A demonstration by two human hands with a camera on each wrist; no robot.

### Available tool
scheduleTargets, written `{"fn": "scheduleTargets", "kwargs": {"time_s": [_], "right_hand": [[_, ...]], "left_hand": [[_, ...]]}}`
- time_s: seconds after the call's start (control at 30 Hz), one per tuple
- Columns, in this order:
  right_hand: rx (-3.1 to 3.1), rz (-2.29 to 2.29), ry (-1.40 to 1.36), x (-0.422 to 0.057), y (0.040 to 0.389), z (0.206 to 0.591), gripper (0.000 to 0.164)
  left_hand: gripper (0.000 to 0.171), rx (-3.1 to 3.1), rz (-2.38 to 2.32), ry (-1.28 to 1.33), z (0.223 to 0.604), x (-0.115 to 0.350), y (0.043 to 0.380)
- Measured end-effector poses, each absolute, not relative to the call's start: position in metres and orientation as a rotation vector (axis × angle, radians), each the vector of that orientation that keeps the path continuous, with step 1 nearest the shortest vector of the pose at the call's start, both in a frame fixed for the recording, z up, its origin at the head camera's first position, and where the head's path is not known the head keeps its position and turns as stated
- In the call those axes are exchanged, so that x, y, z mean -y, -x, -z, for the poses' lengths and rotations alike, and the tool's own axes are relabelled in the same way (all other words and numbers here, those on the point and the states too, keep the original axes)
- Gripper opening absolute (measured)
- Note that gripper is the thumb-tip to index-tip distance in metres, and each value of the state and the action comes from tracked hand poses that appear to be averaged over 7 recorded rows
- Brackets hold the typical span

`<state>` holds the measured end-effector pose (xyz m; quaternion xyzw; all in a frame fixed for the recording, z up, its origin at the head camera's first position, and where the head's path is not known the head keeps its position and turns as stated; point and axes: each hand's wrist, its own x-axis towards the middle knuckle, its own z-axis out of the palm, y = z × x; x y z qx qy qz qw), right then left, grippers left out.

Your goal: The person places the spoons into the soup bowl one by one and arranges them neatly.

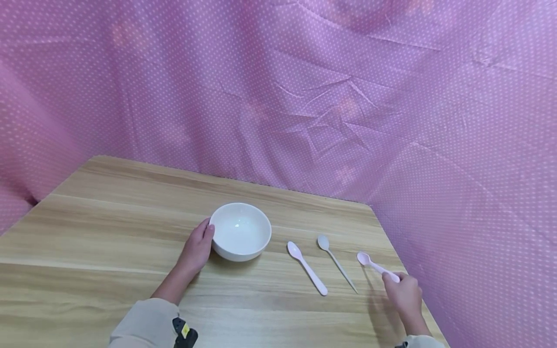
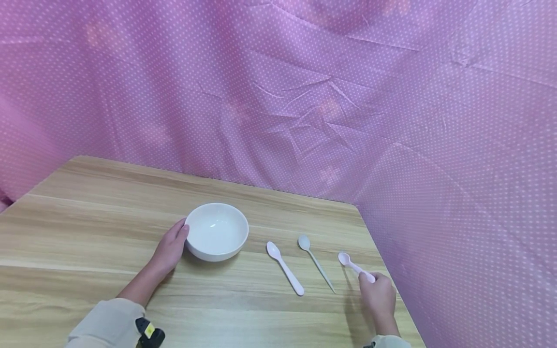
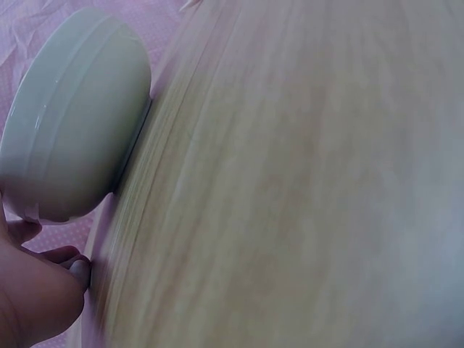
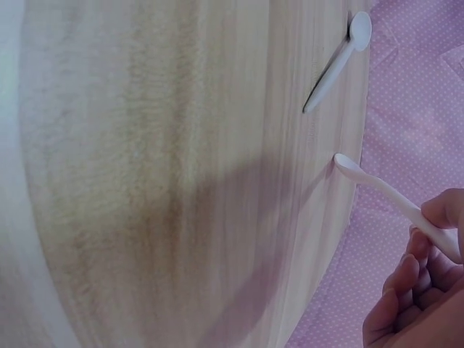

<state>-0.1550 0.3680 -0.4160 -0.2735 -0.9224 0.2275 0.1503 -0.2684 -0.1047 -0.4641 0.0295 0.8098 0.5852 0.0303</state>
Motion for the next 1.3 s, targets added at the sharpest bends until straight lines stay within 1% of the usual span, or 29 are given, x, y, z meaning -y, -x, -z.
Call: {"fn": "scheduleTargets", "kwargs": {"time_s": [0.3,0.6,0.83,1.07,1.3], "right_hand": [[2.59,-0.627,0.807,-0.366,0.157,0.412,0.04],[2.557,-0.69,0.813,-0.361,0.156,0.405,0.042],[2.548,-0.76,0.831,-0.357,0.157,0.401,0.033],[2.536,-0.788,0.798,-0.354,0.157,0.393,0.034],[2.497,-0.747,0.783,-0.35,0.162,0.39,0.029]], "left_hand": [[0.063,-2.489,-1.806,-0.105,0.466,0.107,0.271],[0.062,-2.489,-1.819,-0.122,0.467,0.11,0.276],[0.063,-2.478,-1.806,-0.124,0.466,0.112,0.279],[0.062,-2.47,-1.816,-0.114,0.465,0.111,0.279],[0.062,-2.482,-1.81,-0.101,0.465,0.11,0.278]]}}
